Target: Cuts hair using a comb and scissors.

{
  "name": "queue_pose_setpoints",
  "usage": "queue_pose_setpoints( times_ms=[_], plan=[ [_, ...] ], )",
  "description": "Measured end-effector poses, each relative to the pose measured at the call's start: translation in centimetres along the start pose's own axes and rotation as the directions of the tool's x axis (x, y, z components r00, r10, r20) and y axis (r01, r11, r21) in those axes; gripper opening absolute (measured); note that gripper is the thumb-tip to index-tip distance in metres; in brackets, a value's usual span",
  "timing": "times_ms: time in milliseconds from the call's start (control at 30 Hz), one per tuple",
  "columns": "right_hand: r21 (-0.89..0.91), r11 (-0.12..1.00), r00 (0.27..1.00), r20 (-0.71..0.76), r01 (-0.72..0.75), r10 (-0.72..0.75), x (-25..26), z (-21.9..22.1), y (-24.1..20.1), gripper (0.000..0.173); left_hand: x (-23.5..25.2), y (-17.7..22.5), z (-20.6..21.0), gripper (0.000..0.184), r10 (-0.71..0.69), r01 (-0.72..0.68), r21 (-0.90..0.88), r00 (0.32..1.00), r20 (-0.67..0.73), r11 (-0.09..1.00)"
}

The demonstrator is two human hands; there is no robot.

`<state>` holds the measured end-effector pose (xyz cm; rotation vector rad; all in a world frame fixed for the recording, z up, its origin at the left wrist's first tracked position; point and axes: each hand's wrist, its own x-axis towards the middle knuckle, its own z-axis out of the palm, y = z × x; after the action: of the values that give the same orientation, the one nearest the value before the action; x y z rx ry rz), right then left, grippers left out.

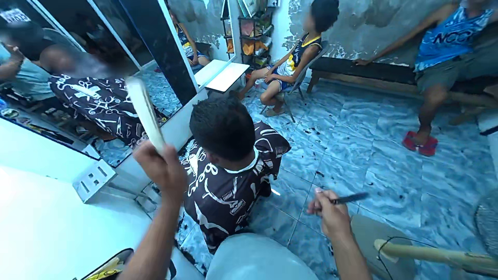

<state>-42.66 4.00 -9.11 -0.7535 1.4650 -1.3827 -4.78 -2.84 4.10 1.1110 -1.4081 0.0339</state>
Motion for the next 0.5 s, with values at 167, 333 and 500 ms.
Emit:
queue_pose_setpoints(
  times_ms=[167,333,500],
  plan=[
    [-0.139,0.839,0.723,0.593,0.526,-0.355,-2.7,3.7,-2.5,0.036,-13.1,8.6,8.9,0.058,-0.138,0.466,-0.495,0.815,0.563,0.734],
    [-0.171,0.623,0.579,0.609,0.763,-0.542,-0.5,5.6,-5.9,0.025,-10.7,8.1,14.0,0.05,0.051,0.349,-0.546,0.808,0.587,0.761],
    [-0.173,0.585,0.573,0.538,0.792,-0.618,6.7,3.6,-9.6,0.036,-1.5,8.5,10.9,0.031,0.23,0.07,-0.365,0.663,0.712,0.928]
  ],
)
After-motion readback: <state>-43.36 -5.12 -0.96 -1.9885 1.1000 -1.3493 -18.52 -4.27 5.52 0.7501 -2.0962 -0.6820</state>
